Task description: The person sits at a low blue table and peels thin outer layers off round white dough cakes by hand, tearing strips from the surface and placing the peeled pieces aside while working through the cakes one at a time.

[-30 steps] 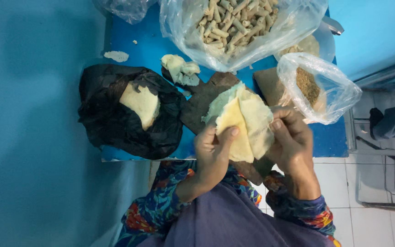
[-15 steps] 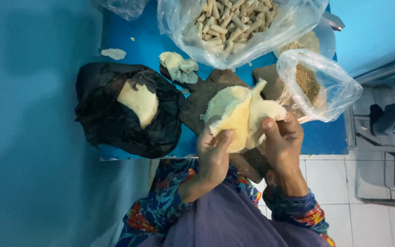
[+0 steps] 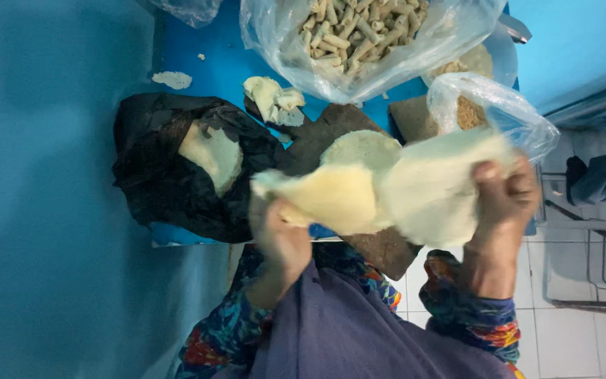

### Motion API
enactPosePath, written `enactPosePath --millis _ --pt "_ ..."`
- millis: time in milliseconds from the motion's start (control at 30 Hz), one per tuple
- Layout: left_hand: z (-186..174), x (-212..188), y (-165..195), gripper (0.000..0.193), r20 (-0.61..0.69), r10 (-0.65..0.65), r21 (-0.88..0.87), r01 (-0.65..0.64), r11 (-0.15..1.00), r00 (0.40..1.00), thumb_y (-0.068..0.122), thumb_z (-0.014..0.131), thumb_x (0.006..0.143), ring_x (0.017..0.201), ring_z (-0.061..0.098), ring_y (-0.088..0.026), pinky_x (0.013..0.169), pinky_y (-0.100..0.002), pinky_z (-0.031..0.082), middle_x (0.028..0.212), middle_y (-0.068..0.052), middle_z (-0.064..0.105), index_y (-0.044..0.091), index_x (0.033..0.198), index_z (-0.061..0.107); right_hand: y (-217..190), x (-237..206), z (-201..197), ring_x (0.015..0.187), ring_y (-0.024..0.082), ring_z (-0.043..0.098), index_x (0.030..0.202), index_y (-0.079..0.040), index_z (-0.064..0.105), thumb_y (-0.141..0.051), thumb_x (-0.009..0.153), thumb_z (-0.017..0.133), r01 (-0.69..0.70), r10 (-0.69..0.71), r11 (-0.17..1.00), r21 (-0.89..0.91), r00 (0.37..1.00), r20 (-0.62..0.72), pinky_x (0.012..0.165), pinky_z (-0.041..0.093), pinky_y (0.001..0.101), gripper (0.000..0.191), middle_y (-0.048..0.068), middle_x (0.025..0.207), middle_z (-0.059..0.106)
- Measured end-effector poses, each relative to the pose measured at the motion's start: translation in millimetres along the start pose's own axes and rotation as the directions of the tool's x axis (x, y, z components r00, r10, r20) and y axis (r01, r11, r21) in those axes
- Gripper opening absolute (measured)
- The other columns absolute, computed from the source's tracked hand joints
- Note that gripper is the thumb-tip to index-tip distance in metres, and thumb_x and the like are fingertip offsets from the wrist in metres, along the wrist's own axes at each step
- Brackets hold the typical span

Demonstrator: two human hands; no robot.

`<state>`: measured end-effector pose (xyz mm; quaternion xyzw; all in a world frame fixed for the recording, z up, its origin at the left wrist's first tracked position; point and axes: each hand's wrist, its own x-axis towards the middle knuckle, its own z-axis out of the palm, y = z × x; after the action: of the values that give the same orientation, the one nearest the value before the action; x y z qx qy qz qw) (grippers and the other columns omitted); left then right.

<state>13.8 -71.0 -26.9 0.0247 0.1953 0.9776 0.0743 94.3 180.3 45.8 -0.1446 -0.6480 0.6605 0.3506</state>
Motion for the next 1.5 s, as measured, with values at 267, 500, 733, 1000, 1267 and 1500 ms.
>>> enactPosePath --millis 267,500,733,1000,1267,1500 --pt "18.5 37.3 59.1 0.059 0.179 -0.543 0.668 0.303 0.679 0.821 0.030 0.070 0.095 0.065 0.056 -0.008 0.060 -0.025 0.043 0.094 -0.011 0.076 -0.001 0.144 0.061 -22.4 -2.3 -14.8 0.079 0.009 0.061 0.103 -0.004 0.070 -0.011 0.092 0.078 -0.147 0.262 0.929 -0.340 0.909 0.324 0.070 0.047 0.0263 0.015 0.003 0.093 0.069" --pt "44.5 36.3 61.7 0.046 0.378 -0.706 0.895 -0.041 0.445 0.599 0.025 0.080 0.091 0.097 0.072 -0.011 0.085 -0.027 0.058 0.109 -0.011 0.081 0.002 0.129 0.071 -37.1 0.1 18.5 0.086 0.011 0.065 0.103 0.001 0.075 -0.003 0.088 0.077 -0.146 0.367 0.923 -0.355 0.606 0.706 0.074 0.051 0.0278 0.017 0.005 0.093 0.073" --pt "62.6 44.2 56.2 0.017 0.477 -0.392 0.860 -0.510 0.023 0.787 0.023 0.076 0.094 0.083 0.076 -0.019 0.068 -0.032 0.058 0.097 -0.007 0.078 0.013 0.108 0.077 -45.4 26.0 42.4 0.083 0.014 0.067 0.106 -0.007 0.076 -0.010 0.096 0.072 0.019 0.387 0.719 -0.695 0.819 0.423 0.073 0.051 0.0297 0.011 0.003 0.093 0.075" --pt "67.3 49.8 43.5 0.017 0.730 -0.383 0.423 -0.814 -0.398 0.566 0.011 0.070 0.082 0.063 0.068 -0.020 0.058 -0.034 0.054 0.121 -0.002 0.068 0.014 0.098 0.065 -43.5 12.1 40.8 0.110 0.028 0.062 0.103 -0.009 0.071 0.002 0.079 0.074 0.623 -0.153 0.567 -0.539 0.722 0.674 0.097 0.049 0.0412 0.027 0.005 0.113 0.071" --pt "39.2 32.4 29.6 0.017 0.599 -0.548 0.318 -0.801 -0.507 0.585 0.015 0.068 0.080 0.059 0.068 -0.018 0.056 -0.033 0.056 0.117 -0.003 0.065 0.011 0.096 0.067 -7.5 -8.9 31.3 0.112 0.033 0.063 0.103 -0.005 0.070 0.005 0.077 0.073 0.602 -0.070 0.546 -0.583 0.727 0.683 0.098 0.050 0.0431 0.029 0.009 0.113 0.070" --pt "37.0 26.9 28.8 0.029 0.633 -0.533 0.290 -0.810 -0.509 0.562 0.017 0.067 0.082 0.060 0.068 -0.015 0.055 -0.030 0.055 0.127 -0.005 0.065 0.008 0.109 0.068 -10.9 -20.1 29.4 0.113 0.032 0.064 0.104 -0.005 0.071 0.006 0.079 0.072 0.582 -0.055 0.523 -0.622 0.751 0.657 0.097 0.052 0.0418 0.028 0.009 0.115 0.070"
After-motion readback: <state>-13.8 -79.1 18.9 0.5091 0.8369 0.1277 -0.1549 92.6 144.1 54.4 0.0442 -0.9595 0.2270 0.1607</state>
